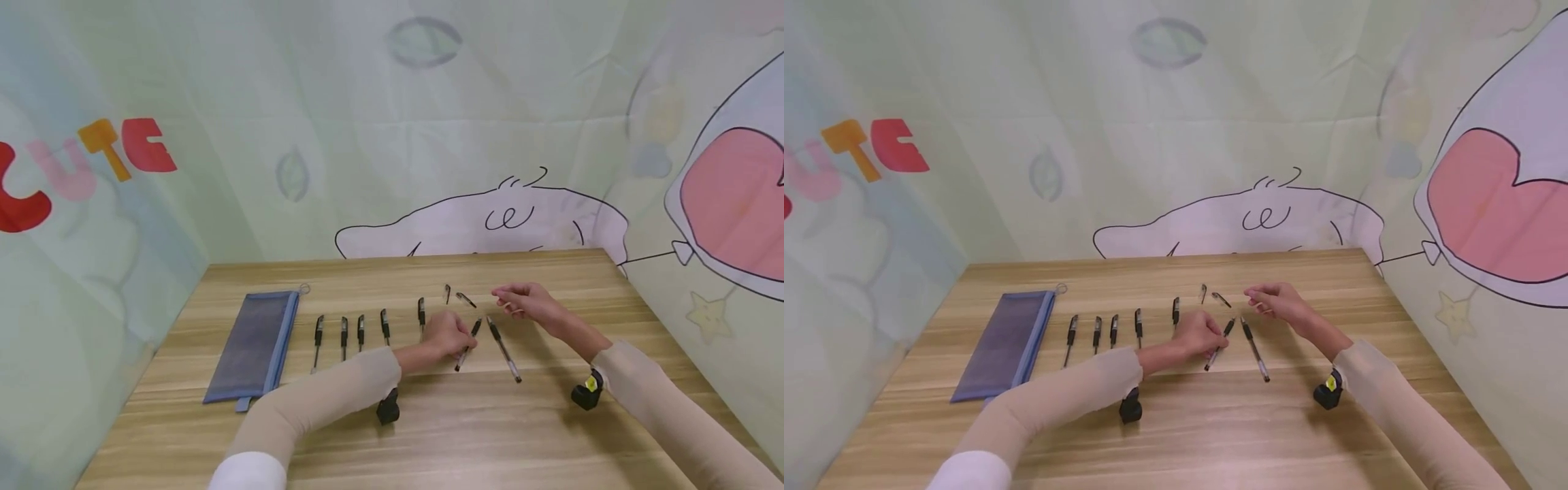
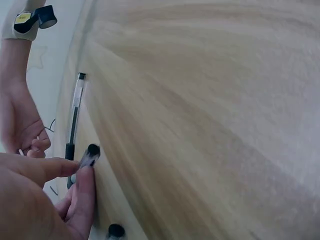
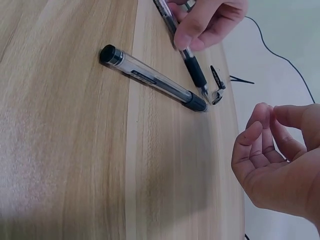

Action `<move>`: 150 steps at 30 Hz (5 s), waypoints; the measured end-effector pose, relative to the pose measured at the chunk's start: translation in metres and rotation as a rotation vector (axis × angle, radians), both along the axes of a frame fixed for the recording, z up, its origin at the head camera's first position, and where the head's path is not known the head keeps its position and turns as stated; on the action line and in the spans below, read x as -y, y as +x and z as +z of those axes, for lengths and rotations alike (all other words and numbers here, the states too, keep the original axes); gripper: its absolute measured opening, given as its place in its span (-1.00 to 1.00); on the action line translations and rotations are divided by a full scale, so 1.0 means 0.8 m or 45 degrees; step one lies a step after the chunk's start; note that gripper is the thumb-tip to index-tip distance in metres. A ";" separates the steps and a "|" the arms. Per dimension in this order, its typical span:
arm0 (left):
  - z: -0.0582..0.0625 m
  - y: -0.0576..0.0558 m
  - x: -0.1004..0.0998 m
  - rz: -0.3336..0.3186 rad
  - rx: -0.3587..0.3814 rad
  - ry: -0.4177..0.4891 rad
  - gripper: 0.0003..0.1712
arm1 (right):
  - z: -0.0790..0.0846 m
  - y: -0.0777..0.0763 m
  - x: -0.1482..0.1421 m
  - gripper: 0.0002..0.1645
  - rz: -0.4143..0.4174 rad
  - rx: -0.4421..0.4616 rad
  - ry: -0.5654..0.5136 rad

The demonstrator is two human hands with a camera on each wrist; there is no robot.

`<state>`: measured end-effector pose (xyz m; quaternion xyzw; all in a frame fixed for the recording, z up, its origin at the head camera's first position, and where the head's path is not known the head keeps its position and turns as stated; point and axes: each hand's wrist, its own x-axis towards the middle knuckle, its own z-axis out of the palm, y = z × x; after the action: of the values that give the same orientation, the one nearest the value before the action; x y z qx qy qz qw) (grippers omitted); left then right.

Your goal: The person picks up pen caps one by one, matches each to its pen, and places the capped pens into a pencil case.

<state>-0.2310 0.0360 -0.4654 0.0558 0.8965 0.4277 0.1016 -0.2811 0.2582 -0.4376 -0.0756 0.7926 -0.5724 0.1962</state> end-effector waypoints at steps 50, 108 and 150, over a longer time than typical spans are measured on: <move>0.018 0.049 0.135 0.267 0.395 0.871 -0.58 | -0.032 -0.057 0.124 -0.64 -0.183 -0.080 0.130; 0.016 0.049 0.122 0.240 0.487 0.942 -0.52 | 0.007 -0.025 0.149 -0.48 0.052 0.107 -0.077; 0.012 0.048 0.118 0.201 0.490 0.893 -0.56 | -0.003 -0.012 0.153 -0.57 0.204 0.184 -0.133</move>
<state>-0.1923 -0.0583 -0.4558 -0.0630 0.6624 0.7166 0.2092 -0.2908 0.1359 -0.4402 -0.1075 0.7368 -0.5994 0.2937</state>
